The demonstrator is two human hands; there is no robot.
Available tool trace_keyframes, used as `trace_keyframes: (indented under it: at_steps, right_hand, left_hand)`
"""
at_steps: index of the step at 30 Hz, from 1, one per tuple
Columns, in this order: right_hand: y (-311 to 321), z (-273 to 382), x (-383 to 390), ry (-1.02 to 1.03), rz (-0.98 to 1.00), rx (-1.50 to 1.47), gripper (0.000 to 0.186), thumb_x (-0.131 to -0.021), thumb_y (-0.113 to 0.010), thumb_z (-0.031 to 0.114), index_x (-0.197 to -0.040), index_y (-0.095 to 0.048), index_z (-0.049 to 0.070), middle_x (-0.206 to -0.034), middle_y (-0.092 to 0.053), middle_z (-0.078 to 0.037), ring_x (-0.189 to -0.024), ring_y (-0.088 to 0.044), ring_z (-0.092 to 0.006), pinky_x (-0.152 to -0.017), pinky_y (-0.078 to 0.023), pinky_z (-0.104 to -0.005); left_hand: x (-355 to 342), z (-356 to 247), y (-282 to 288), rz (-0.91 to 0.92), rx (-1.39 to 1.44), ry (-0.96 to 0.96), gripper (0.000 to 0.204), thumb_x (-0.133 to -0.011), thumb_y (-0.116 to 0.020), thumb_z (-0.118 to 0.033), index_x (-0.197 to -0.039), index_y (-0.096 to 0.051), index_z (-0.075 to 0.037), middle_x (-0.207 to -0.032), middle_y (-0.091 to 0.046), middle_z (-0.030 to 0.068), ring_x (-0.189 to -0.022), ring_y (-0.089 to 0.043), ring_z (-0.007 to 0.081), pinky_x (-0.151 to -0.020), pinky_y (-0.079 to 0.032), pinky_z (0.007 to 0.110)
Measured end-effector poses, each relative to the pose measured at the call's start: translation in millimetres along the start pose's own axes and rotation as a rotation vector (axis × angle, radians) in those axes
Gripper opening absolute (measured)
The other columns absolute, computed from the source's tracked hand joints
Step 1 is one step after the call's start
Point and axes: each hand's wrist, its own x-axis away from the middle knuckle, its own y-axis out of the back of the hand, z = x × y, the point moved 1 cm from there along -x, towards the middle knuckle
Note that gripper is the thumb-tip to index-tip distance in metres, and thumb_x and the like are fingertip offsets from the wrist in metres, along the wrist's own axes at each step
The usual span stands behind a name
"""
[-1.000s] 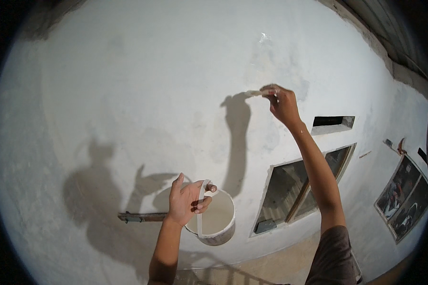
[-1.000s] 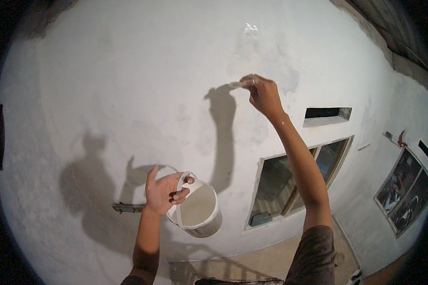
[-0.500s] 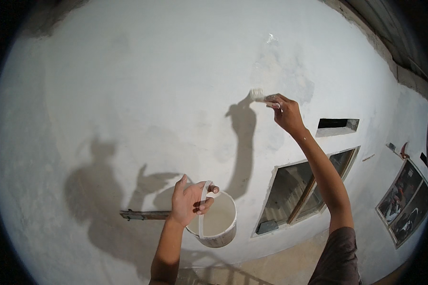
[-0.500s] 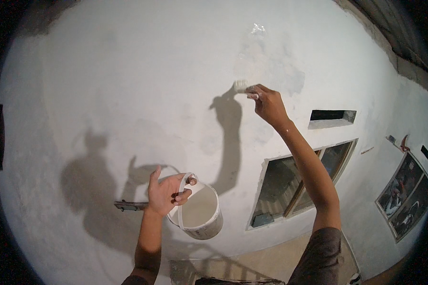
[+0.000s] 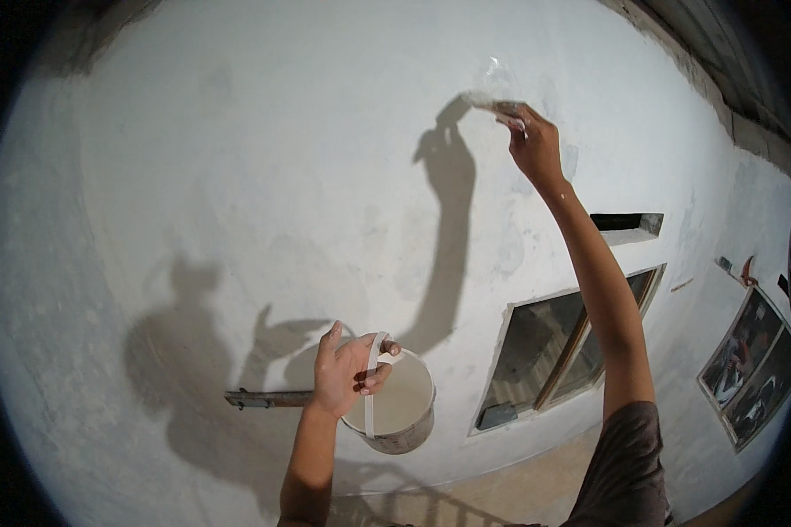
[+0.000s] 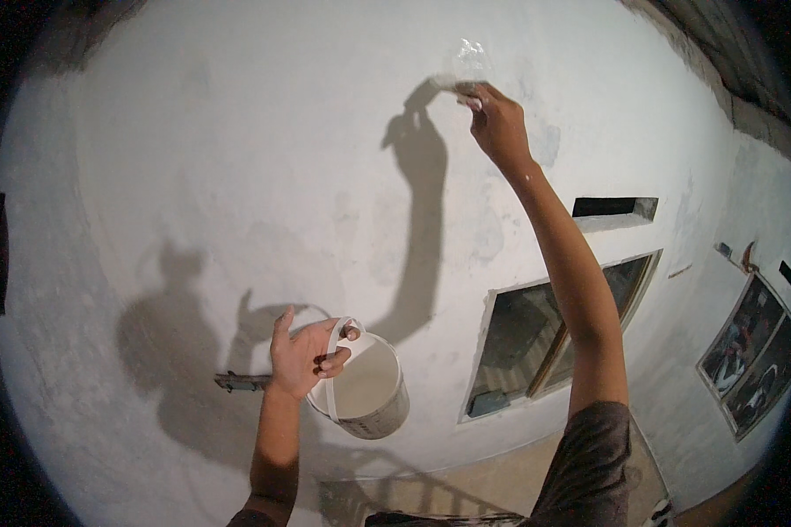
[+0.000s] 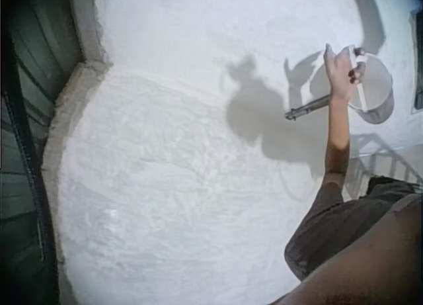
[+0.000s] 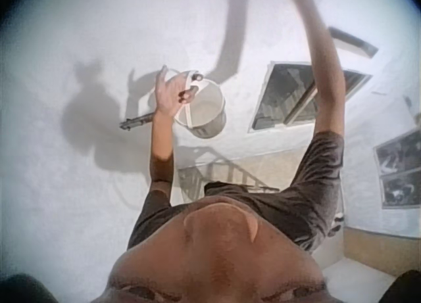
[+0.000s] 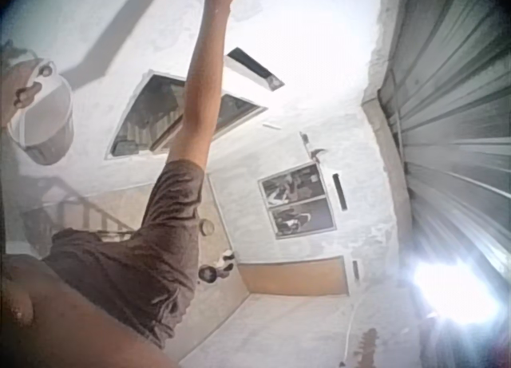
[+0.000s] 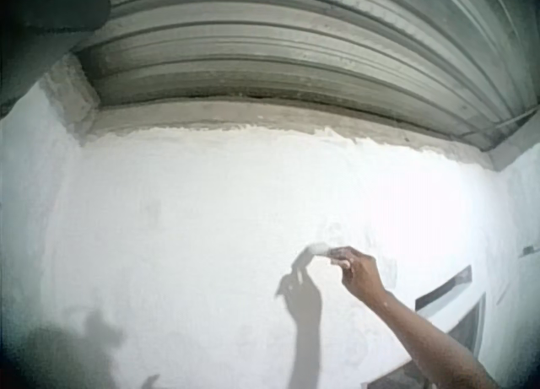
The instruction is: The person uses a brush to apply white paint to the upper portion of a wall, repeatedly dipping the brush into a small white bucket held in their other hand.
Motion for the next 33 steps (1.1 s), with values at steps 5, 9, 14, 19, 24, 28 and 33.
trace_keyframes:
  at_steps: [5, 9, 14, 19, 24, 28, 33]
  right_hand:
    - [16, 13, 54, -0.08, 0.276, -0.104, 0.017, -0.086, -0.058, -0.008, -0.097, -0.068, 0.002, -0.091, -0.07, -0.016, -0.078, -0.071, -0.0288, -0.068, -0.056, -0.0336]
    - [12, 1, 46, -0.13, 0.39, -0.142, 0.014, -0.086, -0.058, -0.006, -0.092, -0.069, 0.001, -0.083, -0.069, -0.016, -0.067, -0.067, -0.0253, -0.062, -0.052, -0.0331]
    - [1, -27, -27, -0.085, 0.133, -0.008, 0.017, -0.087, -0.057, -0.008, -0.095, -0.07, 0.001, -0.083, -0.07, -0.014, -0.067, -0.067, -0.0199, -0.063, -0.052, -0.0306]
    - [3, -31, -53, -0.011, -0.079, -0.078, 0.02, -0.09, -0.057, -0.008, -0.101, -0.069, 0.002, -0.094, -0.072, -0.013, -0.08, -0.072, -0.0243, -0.07, -0.056, -0.0298]
    - [7, -21, 25, -0.1, 0.122, -0.019, 0.028, -0.086, -0.058, -0.01, -0.106, -0.069, 0.005, -0.097, -0.071, -0.013, -0.084, -0.071, -0.0292, -0.072, -0.056, -0.0324]
    - [28, 0, 117, -0.234, 0.345, -0.121, 0.024, -0.084, -0.06, -0.01, -0.1, -0.071, 0.003, -0.094, -0.071, -0.012, -0.077, -0.071, -0.0281, -0.066, -0.054, -0.0334]
    - [54, 65, 183, -0.627, 0.448, -0.386, 0.027, -0.082, -0.056, -0.018, -0.097, -0.071, -0.001, -0.096, -0.071, -0.01, -0.079, -0.066, -0.0133, -0.068, -0.053, -0.0252]
  left_hand:
    - [0, 1, 1, 0.021, -0.03, 0.004, 0.088, -0.091, -0.024, -0.075, -0.112, -0.049, 0.007, -0.1, -0.053, 0.0075, -0.053, -0.035, 0.0093, -0.045, -0.027, 0.023]
    - [-1, 3, 3, 0.02, -0.004, 0.003, 0.089, -0.091, -0.023, -0.075, -0.112, -0.048, 0.007, -0.1, -0.054, 0.0077, -0.053, -0.036, 0.0095, -0.044, -0.027, 0.023]
    - [-1, 1, 1, 0.019, 0.016, 0.006, 0.09, -0.091, -0.023, -0.076, -0.111, -0.048, 0.008, -0.1, -0.054, 0.0079, -0.054, -0.037, 0.0088, -0.044, -0.029, 0.023]
    - [1, -1, -4, 0.013, -0.016, -0.017, 0.089, -0.09, -0.023, -0.077, -0.109, -0.048, 0.007, -0.101, -0.053, 0.0079, -0.054, -0.037, 0.008, -0.044, -0.029, 0.022]
    - [4, -5, -9, -0.008, -0.007, -0.026, 0.089, -0.09, -0.024, -0.077, -0.109, -0.048, 0.007, -0.1, -0.053, 0.0076, -0.053, -0.036, 0.0077, -0.043, -0.028, 0.022]
    - [2, -4, -9, -0.026, -0.034, -0.033, 0.089, -0.091, -0.024, -0.076, -0.11, -0.048, 0.008, -0.1, -0.053, 0.0075, -0.052, -0.036, 0.0076, -0.044, -0.028, 0.022]
    - [1, 6, 0, -0.069, -0.038, -0.026, 0.088, -0.091, -0.026, -0.075, -0.113, -0.048, 0.007, -0.1, -0.053, 0.007, -0.052, -0.036, 0.0075, -0.044, -0.027, 0.022]
